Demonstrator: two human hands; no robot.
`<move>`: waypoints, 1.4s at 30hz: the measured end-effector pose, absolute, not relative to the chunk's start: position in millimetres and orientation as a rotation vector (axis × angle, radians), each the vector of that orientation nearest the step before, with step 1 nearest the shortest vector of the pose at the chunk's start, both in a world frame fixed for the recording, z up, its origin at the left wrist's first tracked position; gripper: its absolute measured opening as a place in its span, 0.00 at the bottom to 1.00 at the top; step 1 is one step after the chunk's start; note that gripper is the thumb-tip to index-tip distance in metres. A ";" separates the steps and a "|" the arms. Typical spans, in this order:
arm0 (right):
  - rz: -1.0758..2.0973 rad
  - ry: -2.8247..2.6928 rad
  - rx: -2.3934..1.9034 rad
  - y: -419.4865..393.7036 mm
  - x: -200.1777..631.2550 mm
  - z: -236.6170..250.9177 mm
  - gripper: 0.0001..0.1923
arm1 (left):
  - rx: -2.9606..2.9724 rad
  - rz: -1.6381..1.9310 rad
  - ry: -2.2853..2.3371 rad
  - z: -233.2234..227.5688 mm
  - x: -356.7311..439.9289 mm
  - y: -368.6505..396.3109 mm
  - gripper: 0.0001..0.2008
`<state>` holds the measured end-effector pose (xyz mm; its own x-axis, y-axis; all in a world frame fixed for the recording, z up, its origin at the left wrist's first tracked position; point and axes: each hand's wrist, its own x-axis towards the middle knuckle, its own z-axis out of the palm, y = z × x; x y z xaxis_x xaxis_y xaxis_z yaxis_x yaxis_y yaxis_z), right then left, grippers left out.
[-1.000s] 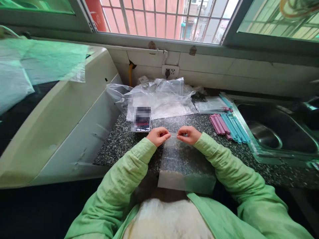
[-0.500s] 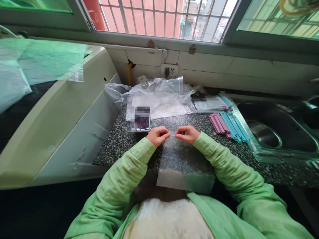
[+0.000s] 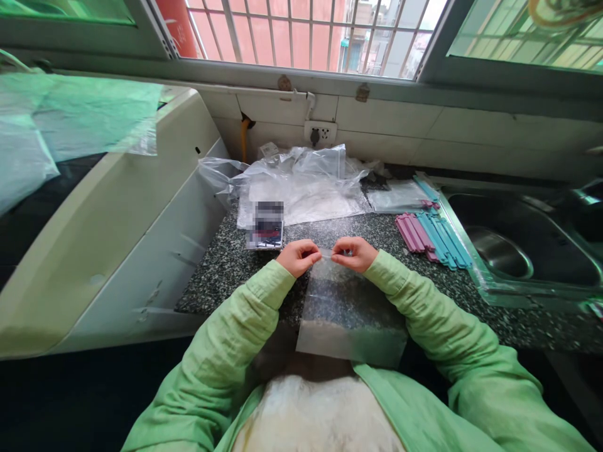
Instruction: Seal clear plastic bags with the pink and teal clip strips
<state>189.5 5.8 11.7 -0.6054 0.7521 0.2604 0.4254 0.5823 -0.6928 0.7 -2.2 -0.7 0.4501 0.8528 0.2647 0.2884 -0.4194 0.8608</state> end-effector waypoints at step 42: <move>0.758 -2.158 -0.988 7.0 186.1 12.1 0.09 | 2.040 0.867 0.983 -2.8 5.3 -1.8 0.08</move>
<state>186.1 7.0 12.1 -0.5136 0.8010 0.3077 0.4326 0.5513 -0.7134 5.3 -1.8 -2.8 0.4875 0.8331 0.2613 0.3630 -0.4655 0.8072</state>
